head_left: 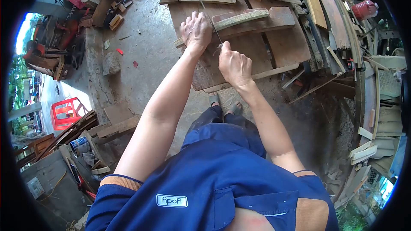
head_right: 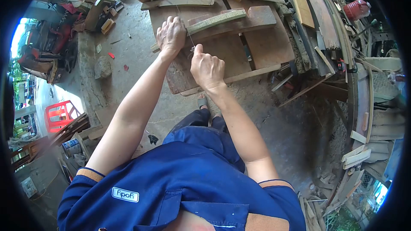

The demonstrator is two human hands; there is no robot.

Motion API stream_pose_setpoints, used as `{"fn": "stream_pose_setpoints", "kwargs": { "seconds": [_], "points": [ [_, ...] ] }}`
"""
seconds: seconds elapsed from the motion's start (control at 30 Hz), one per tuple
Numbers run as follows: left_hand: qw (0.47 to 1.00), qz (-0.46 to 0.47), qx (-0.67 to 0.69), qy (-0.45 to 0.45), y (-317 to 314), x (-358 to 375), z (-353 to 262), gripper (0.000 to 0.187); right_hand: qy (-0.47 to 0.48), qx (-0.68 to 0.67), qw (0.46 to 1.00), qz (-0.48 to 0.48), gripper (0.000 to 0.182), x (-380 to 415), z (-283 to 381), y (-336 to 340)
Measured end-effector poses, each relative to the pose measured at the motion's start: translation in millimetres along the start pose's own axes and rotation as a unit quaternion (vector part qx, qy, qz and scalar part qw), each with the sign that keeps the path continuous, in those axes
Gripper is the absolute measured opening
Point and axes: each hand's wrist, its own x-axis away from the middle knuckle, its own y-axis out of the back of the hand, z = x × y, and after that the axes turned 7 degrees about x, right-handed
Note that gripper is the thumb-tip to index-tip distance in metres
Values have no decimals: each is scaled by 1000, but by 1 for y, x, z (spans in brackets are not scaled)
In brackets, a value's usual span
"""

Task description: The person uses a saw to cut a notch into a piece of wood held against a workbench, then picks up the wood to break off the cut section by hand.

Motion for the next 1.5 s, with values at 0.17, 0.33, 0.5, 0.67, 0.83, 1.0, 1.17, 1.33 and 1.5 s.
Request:
{"fn": "stream_pose_setpoints", "kwargs": {
  "seconds": [0.17,0.33,0.5,0.67,0.83,1.0,1.17,1.33,1.5],
  "points": [
    [999,-10,29,-17,-3,0,9,23,-4,0,1000,-19,12,1,-6,-4],
    [999,0,-5,33,7,8,-1,27,-7,-18,999,-31,11,2,-5,-8],
    [996,-3,-19,81,5,6,-10,34,7,11,999,-38,9,4,-4,-1],
    [996,-17,-8,88,4,6,-9,33,22,17,999,-32,8,12,-2,0],
    [996,-7,-17,87,5,7,-9,34,20,35,999,-23,8,11,-5,2],
    [997,-3,-27,76,-2,5,-3,35,21,22,999,-11,9,-2,2,1],
    [998,-9,-34,61,0,8,-5,33,19,-35,998,-42,13,-40,8,-7],
    [997,-15,-5,80,1,7,-7,33,-5,-10,1000,23,14,10,-5,3],
    [997,-9,-21,73,2,5,-7,32,25,-32,998,-39,15,-34,1,-5]
  ]
}}
